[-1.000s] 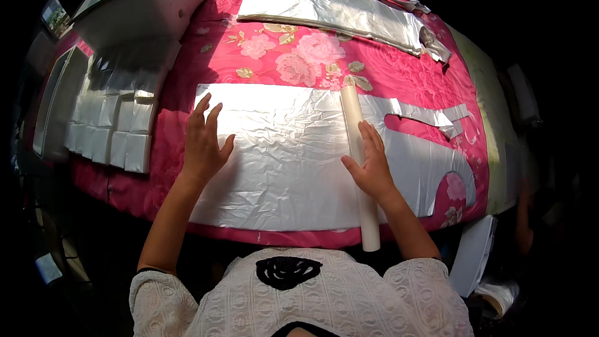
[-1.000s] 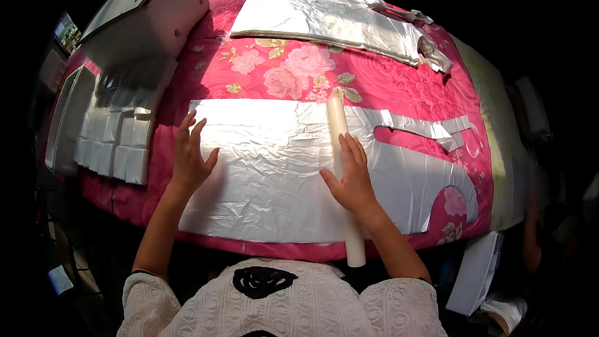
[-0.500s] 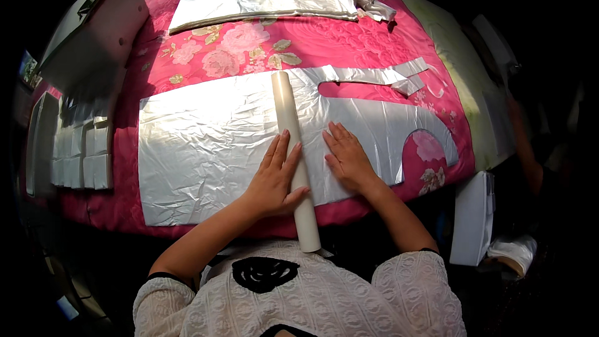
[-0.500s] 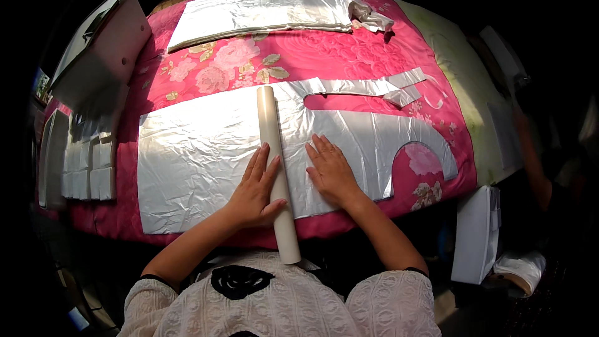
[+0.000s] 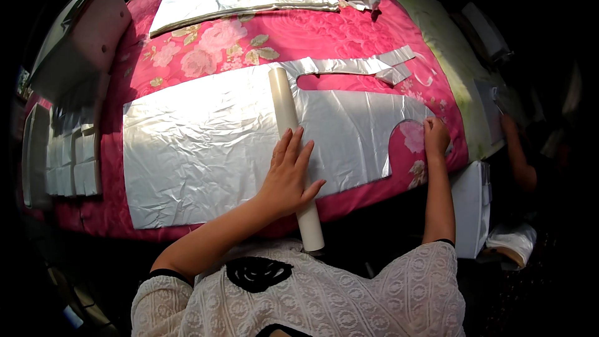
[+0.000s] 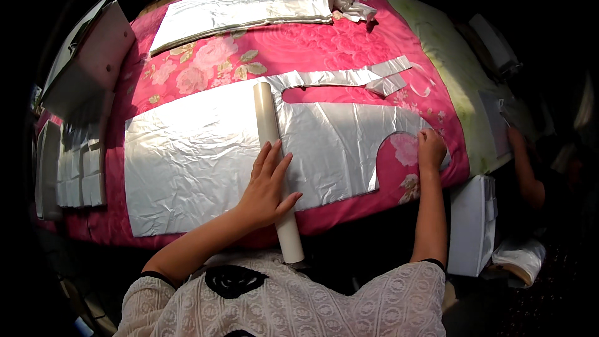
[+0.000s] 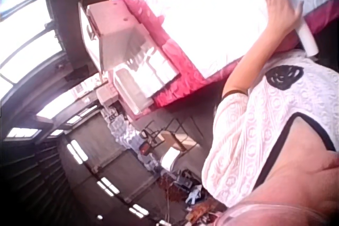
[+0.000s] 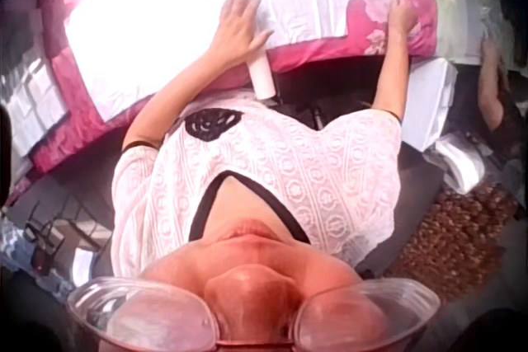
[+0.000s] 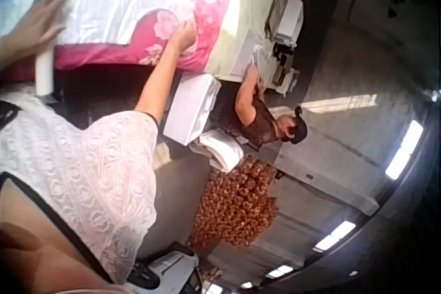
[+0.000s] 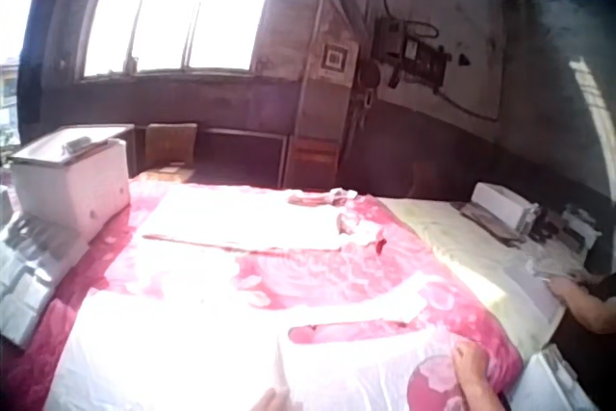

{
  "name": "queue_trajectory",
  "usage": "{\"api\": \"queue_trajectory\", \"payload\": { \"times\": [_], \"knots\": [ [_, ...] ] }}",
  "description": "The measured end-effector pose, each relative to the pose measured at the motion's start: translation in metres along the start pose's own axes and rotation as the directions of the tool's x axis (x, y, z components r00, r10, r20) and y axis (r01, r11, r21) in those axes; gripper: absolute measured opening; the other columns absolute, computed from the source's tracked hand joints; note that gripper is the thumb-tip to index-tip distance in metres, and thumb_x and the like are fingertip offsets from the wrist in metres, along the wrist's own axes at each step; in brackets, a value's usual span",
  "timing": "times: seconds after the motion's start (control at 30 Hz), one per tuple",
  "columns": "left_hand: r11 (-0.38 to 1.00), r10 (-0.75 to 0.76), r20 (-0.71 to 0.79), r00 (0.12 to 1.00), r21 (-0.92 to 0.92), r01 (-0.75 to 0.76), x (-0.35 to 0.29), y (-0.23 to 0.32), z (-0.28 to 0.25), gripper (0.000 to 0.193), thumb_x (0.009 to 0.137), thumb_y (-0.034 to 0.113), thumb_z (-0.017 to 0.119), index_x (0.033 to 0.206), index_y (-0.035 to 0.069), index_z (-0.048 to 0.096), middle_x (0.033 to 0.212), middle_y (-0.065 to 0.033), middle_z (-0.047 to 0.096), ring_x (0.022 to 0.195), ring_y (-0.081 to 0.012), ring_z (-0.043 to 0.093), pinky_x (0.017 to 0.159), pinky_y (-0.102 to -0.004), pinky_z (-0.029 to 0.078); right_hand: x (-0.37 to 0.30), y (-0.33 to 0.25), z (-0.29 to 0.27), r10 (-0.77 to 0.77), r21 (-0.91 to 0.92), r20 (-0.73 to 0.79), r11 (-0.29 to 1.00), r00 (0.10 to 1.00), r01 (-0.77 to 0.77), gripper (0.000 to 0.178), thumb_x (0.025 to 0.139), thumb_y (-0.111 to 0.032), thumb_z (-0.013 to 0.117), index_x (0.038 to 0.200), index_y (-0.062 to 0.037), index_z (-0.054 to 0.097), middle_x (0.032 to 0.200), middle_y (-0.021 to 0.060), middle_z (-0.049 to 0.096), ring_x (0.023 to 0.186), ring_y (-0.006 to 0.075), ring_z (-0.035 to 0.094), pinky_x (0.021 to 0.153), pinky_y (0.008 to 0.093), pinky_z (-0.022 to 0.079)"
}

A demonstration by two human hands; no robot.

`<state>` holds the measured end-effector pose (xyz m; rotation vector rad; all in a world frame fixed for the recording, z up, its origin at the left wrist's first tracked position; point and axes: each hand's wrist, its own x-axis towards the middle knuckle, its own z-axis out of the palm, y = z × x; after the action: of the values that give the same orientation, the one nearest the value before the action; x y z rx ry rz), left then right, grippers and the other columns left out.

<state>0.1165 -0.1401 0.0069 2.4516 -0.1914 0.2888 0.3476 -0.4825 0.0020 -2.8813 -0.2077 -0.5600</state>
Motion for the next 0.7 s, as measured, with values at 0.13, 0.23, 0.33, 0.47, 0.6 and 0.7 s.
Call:
{"api": "queue_trajectory", "payload": {
  "times": [0.13,0.23,0.33,0.47,0.6,0.7],
  "knots": [
    [0.985,0.123,-0.063,0.990,-0.116,-0.129,0.002,0.006,-0.013,0.063,0.082,0.029,0.058,0.132,0.000,0.034,0.141,-0.0222,0.025,0.131,-0.0377,0.023,0.106,-0.0452,0.025,-0.017,-0.068,-0.018,-0.068,0.364,-0.156,0.923,0.985,0.121,0.013,0.073,-0.012,0.067,0.075,-0.0036,0.057,0.071,0.0095,0.061,0.064,0.0253,0.059,0.059,0.0350,0.045],
    [0.682,-0.120,0.063,0.991,-0.720,0.129,0.001,0.020,-0.023,0.054,0.086,0.025,0.057,0.130,0.001,0.037,0.132,-0.0185,0.039,0.121,-0.0284,0.041,0.099,-0.0391,0.036,-0.065,-0.171,-0.049,-0.178,0.708,0.144,0.706,0.973,0.025,0.013,0.075,-0.008,0.067,0.078,-0.0035,0.056,0.069,0.0048,0.060,0.058,0.0113,0.053,0.055,0.0253,0.044],
    [0.079,-0.332,0.471,0.817,-0.849,0.522,0.008,0.011,-0.036,0.050,0.087,0.024,0.058,0.128,0.002,0.039,0.119,-0.0140,0.051,0.106,-0.0196,0.054,0.088,-0.0325,0.045,-0.120,-0.242,-0.072,-0.579,0.815,0.215,0.550,0.787,0.182,0.018,0.072,-0.009,0.069,0.083,-0.0026,0.056,0.079,0.0085,0.062,0.070,0.0204,0.060,0.063,0.0317,0.048],
    [0.030,-0.365,0.571,0.736,-0.782,0.622,-0.022,-0.048,-0.070,0.015,0.086,0.015,0.059,0.094,0.002,0.059,0.082,-0.0076,0.063,0.074,-0.0150,0.062,0.064,-0.0268,0.052,-0.151,-0.270,-0.087,-0.753,0.840,-0.108,0.281,0.649,0.465,0.030,0.068,-0.018,0.074,0.089,-0.0058,0.056,0.093,0.0083,0.059,0.082,0.0270,0.058,0.065,0.0369,0.047],
    [0.117,-0.558,0.510,0.655,-0.733,0.670,-0.073,-0.115,-0.138,0.010,0.084,0.011,0.057,0.087,0.002,0.060,0.078,-0.0075,0.064,0.070,-0.0145,0.062,0.064,-0.0267,0.052,-0.169,-0.245,-0.111,-0.571,0.506,0.175,0.751,0.802,0.424,0.044,0.065,-0.039,0.075,0.084,-0.0034,0.056,0.084,0.0110,0.061,0.076,0.0248,0.060,0.061,0.0359,0.047],
    [0.218,-0.653,0.485,0.582,-0.616,0.757,-0.105,-0.142,-0.179,0.010,0.081,0.009,0.056,0.086,0.000,0.059,0.081,-0.0090,0.065,0.071,-0.0160,0.063,0.065,-0.0278,0.052,-0.176,-0.236,-0.110,-0.357,0.258,0.664,0.934,0.657,0.246,0.050,0.065,-0.049,0.072,0.077,-0.0030,0.058,0.070,0.0107,0.061,0.066,0.0256,0.061,0.058,0.0367,0.047]
  ]
}}
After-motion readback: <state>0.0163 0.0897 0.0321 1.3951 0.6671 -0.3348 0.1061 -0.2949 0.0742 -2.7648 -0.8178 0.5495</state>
